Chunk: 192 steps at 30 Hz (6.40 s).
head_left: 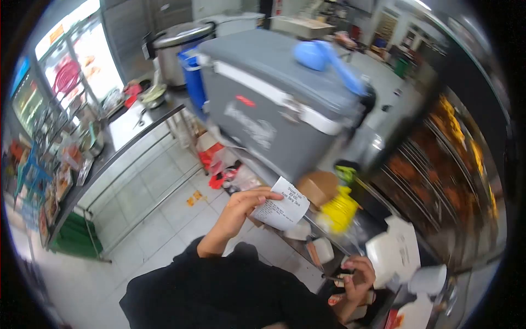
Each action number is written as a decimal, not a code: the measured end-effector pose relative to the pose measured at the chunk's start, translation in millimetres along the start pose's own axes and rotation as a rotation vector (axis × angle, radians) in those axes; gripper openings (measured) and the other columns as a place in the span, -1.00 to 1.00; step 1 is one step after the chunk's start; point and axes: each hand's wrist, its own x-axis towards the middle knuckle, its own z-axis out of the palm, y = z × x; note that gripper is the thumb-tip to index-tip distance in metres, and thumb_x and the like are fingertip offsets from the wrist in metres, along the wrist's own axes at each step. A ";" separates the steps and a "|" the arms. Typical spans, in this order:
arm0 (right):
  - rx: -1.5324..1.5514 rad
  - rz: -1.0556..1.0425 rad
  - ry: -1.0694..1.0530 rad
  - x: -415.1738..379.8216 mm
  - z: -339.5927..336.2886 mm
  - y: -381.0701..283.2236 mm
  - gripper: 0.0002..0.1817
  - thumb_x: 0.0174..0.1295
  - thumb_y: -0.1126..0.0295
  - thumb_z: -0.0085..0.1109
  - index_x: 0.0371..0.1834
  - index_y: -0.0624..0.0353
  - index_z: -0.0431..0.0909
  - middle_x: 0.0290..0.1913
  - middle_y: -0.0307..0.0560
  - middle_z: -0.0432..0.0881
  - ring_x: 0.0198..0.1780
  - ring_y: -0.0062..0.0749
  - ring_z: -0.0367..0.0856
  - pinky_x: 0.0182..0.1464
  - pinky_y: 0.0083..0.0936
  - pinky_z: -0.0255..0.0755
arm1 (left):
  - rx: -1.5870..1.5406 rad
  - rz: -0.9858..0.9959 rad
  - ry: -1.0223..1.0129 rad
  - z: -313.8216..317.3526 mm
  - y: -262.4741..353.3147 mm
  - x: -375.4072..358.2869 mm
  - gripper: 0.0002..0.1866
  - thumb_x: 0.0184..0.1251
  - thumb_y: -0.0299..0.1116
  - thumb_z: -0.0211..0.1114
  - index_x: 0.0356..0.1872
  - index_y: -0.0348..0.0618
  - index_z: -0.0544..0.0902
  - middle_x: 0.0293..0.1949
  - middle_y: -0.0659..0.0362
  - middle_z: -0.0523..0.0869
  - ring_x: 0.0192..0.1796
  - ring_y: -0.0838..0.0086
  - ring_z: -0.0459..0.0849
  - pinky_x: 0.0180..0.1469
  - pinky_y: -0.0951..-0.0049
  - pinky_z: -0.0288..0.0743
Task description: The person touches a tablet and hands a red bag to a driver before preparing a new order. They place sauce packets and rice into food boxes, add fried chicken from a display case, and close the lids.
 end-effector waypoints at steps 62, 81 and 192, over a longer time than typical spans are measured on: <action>-1.514 0.678 -0.446 578.3 705.8 240.8 -0.08 -0.25 0.30 0.45 0.32 0.04 0.26 0.28 0.16 0.30 0.24 0.12 0.34 0.24 -0.12 0.27 | 0.887 1.060 0.306 -597.6 223.6 456.8 -0.01 -0.17 -0.04 0.51 0.34 -0.15 0.21 0.33 0.01 0.23 0.34 0.07 0.24 0.26 -0.42 -0.23; -0.402 0.234 -0.347 414.1 663.3 8.2 -0.11 -0.34 0.27 0.51 0.15 0.14 0.22 -0.10 0.05 0.51 -0.03 -0.10 0.51 0.03 -0.29 0.34 | 0.967 0.902 -0.063 -551.9 218.9 399.3 0.11 -0.35 0.01 0.52 0.34 -0.18 0.20 0.34 0.02 0.23 0.34 0.09 0.24 0.36 -0.25 -0.36; -1.155 -0.570 -0.324 432.0 461.6 -9.9 -0.49 -0.42 0.25 0.55 -0.27 -0.34 0.59 -0.09 -0.10 0.14 0.08 0.03 0.37 -0.21 -0.33 0.52 | -0.299 0.196 -0.494 -444.4 173.9 314.1 -0.21 0.30 0.17 -0.11 0.16 -0.51 0.40 0.27 -0.07 0.32 0.27 0.13 0.41 0.25 0.29 0.32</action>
